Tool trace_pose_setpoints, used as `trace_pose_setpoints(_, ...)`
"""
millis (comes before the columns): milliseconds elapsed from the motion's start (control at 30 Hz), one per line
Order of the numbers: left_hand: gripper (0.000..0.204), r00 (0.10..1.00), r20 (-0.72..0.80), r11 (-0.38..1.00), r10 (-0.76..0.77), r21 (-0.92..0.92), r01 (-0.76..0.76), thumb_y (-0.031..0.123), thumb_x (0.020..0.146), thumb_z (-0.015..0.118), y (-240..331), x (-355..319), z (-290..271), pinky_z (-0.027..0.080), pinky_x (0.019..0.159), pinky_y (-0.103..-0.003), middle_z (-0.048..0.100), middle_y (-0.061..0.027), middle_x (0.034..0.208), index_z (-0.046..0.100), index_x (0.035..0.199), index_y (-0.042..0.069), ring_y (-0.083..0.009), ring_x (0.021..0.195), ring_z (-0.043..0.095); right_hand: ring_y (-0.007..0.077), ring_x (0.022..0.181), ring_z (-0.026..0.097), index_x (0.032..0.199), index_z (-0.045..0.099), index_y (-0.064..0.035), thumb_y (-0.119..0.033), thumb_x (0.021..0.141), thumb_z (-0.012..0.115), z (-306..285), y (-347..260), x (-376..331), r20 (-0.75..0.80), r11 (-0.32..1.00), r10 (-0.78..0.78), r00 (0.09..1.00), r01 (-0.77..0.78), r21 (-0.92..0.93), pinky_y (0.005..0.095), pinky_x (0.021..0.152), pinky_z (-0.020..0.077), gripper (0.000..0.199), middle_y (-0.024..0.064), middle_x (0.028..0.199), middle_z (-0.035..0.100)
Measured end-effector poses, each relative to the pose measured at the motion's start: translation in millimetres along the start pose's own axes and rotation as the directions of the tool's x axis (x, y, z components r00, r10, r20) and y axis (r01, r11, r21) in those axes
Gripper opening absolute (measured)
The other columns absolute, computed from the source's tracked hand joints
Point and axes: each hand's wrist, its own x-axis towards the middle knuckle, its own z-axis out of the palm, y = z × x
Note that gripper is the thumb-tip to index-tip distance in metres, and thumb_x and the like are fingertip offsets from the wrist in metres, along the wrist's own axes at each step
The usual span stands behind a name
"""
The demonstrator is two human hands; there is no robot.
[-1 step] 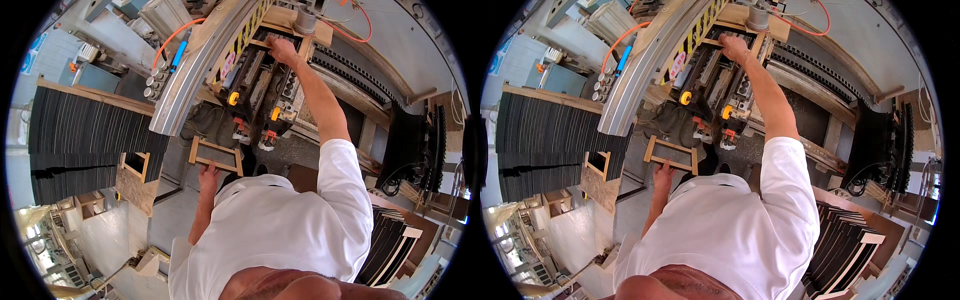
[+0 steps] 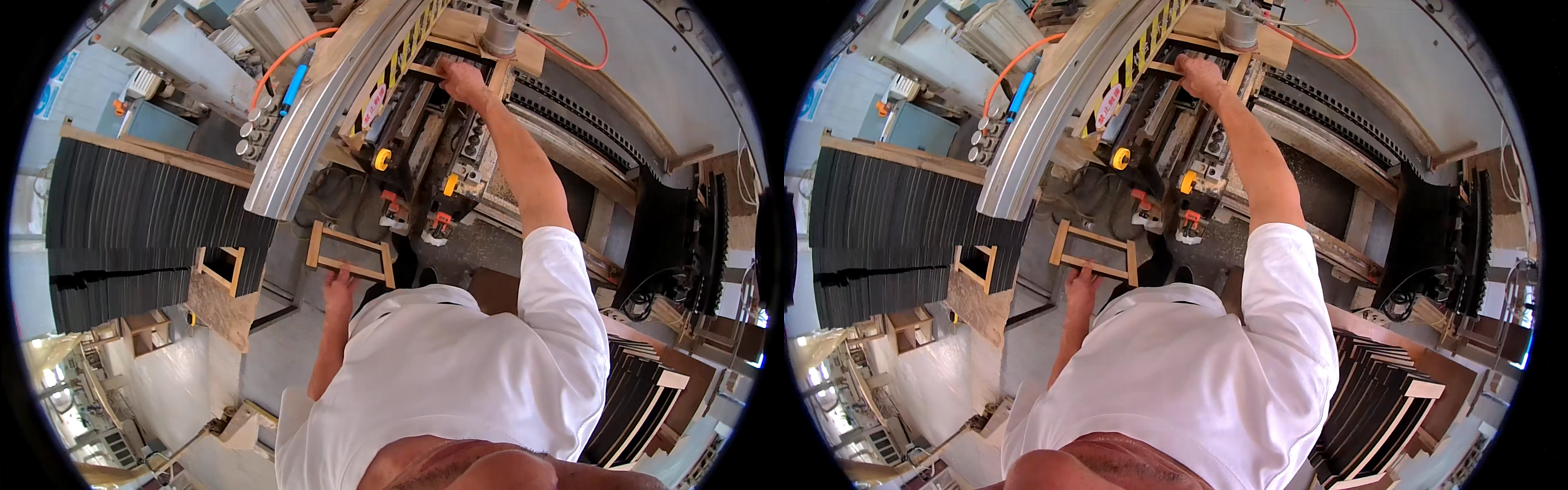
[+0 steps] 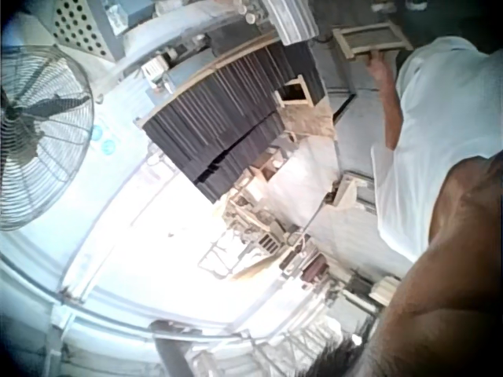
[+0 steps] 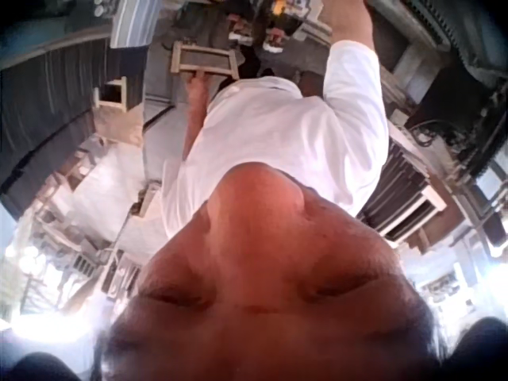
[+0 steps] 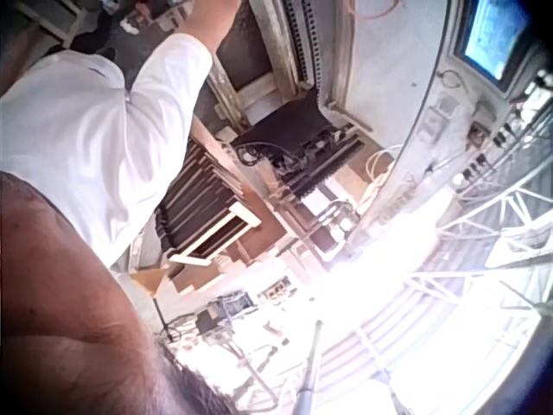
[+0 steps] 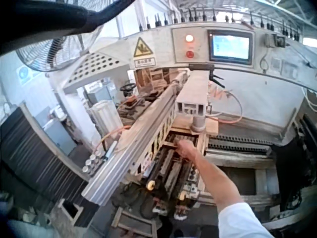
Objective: The person repeatedly picks up wooden frames and dark rectangular inserts, places them into a machine, and then removes the assembled units. The person stacks the finished frames on a nearby surface.
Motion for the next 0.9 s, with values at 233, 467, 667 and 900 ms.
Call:
trace_pose_setpoints(233, 0.033, 0.975, -0.174, 0.986, 0.135, 0.116, -0.116, 0.019, 0.095, 0.059, 34.4, -41.2, -28.0, 0.048, 0.084, -0.033, 0.062, -0.0038, 0.117, 0.053, 0.126, 0.007, -0.0159, 0.107, 0.059, 0.0366, 0.101, 0.061, 0.116, 0.056, -0.0138, -0.012, 0.085, 0.061, 2.6, -4.4, -3.7, -0.024, 0.998, 0.034, 0.999, -0.033, 0.045, 0.0479, 0.084, 0.0487, 0.031, 0.0138, 0.106, 0.066)
trace_pose_setpoints(467, 0.034, 0.844, -0.283, 0.881, 0.456, 0.011, -0.472, 0.013, 0.098, 0.053, 74.7, -84.4, -117.7, 0.051, 0.089, -0.034, 0.061, -0.0086, 0.118, 0.048, 0.129, 0.001, -0.019, 0.105, 0.06, 0.0381, 0.107, 0.06, 0.116, 0.056, -0.0116, -0.024, 0.081, 0.069, 18.7, -5.7, 6.1, -0.009, 0.985, 0.098, 0.995, -0.098, -0.139, 0.0477, 0.085, 0.0491, 0.04, 0.0165, 0.11, 0.066)
trace_pose_setpoints(667, 0.028, 0.744, -0.492, 0.821, 0.452, -0.096, -0.562, 0.013, 0.098, 0.053, 132.4, -87.7, -240.6, 0.053, 0.089, -0.037, 0.061, -0.0119, 0.113, 0.052, 0.122, -0.002, -0.0259, 0.105, 0.063, 0.0294, 0.091, 0.067, 0.12, 0.062, -0.0089, -0.033, 0.086, 0.066, 1.8, -44.3, -17.4, -0.246, 0.98, 0.194, 0.95, -0.175, 0.097, 0.0393, 0.081, 0.0507, 0.041, 0.0148, 0.101, 0.069)
trace_pose_setpoints(900, 0.031, 0.801, -0.502, 0.843, 0.325, -0.23, -0.486, 0.014, 0.096, 0.057, 168.4, 14.1, -413.8, 0.053, 0.083, -0.037, 0.063, -0.0105, 0.108, 0.054, 0.122, -0.002, -0.0242, 0.098, 0.064, 0.0138, 0.087, 0.063, 0.104, 0.065, -0.0019, -0.012, 0.091, 0.066, 27.0, -188.7, -115.2, -0.579, 0.778, 0.22, 0.785, 0.216, 0.59, 0.0292, 0.077, 0.0509, 0.017, 0.0075, 0.099, 0.069)
